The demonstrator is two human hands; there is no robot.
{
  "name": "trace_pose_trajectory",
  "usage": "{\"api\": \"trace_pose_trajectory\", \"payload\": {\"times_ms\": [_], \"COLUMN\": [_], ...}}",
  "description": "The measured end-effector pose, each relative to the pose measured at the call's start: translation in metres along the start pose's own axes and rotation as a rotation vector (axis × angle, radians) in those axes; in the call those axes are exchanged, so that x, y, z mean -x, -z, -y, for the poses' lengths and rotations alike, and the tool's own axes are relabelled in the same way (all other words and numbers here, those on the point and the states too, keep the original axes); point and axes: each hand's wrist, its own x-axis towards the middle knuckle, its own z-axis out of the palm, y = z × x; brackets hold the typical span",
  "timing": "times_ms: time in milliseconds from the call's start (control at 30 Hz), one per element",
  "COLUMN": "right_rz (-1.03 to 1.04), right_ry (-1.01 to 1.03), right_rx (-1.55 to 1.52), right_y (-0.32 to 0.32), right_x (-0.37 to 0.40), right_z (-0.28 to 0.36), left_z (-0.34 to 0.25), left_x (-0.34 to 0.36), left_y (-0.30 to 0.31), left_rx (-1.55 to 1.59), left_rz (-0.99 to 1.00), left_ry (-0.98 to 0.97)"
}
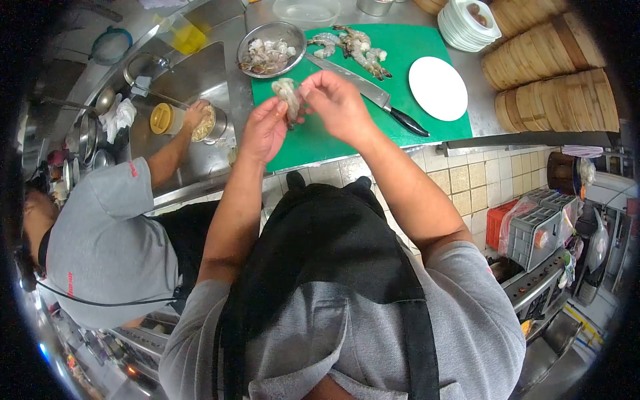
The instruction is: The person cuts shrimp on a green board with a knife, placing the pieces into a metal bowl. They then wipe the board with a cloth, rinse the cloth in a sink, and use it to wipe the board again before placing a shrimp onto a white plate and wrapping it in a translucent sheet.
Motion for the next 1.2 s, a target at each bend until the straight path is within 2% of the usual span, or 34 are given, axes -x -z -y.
{"api": "trace_pose_trajectory", "payload": {"times_ms": [167,233,333,400,433,500,733,900,1000,1167,1200], "right_rz": [0.08,0.108,0.149,0.14,0.139,0.194,0.19,0.081,0.03,-0.028,-0.042], "right_ry": [-0.035,-0.064,-0.138,-0.157,-0.157,-0.108,-0.062,-0.185,-0.231,-0.202,-0.19], "right_rx": [-0.274,-0.363,-0.202,0.213,0.215,0.563,0.575,0.583,0.569,0.543,0.541], "right_y": [-0.008,-0.007,-0.009,-0.015,-0.015,-0.015,-0.011,0.003,0.025,0.089,0.104], "right_x": [-0.008,-0.012,-0.015,-0.014,-0.015,-0.017,-0.02,-0.017,-0.006,0.037,0.049], "right_z": [-0.006,-0.011,-0.015,-0.011,-0.011,-0.013,-0.018,-0.024,-0.022,0.036,0.054], "left_z": [0.0,0.002,0.001,0.0,0.0,0.001,0.003,-0.003,-0.016,-0.063,-0.072], "left_x": [0.001,0.001,0.003,0.004,0.004,0.003,-0.002,-0.005,-0.015,-0.051,-0.062], "left_y": [0.003,0.004,0.006,0.007,0.007,0.006,0.004,0.003,0.008,0.017,0.023], "left_rx": [0.299,0.307,0.302,0.292,0.254,0.22,0.191,0.224,0.16,-0.109,-0.219], "left_rz": [-0.134,-0.183,-0.25,-0.268,-0.267,-0.269,-0.297,-0.253,-0.27,-0.293,-0.335], "left_ry": [-0.061,-0.08,-0.088,-0.076,-0.107,-0.137,-0.126,-0.109,-0.165,-0.316,-0.279]}}
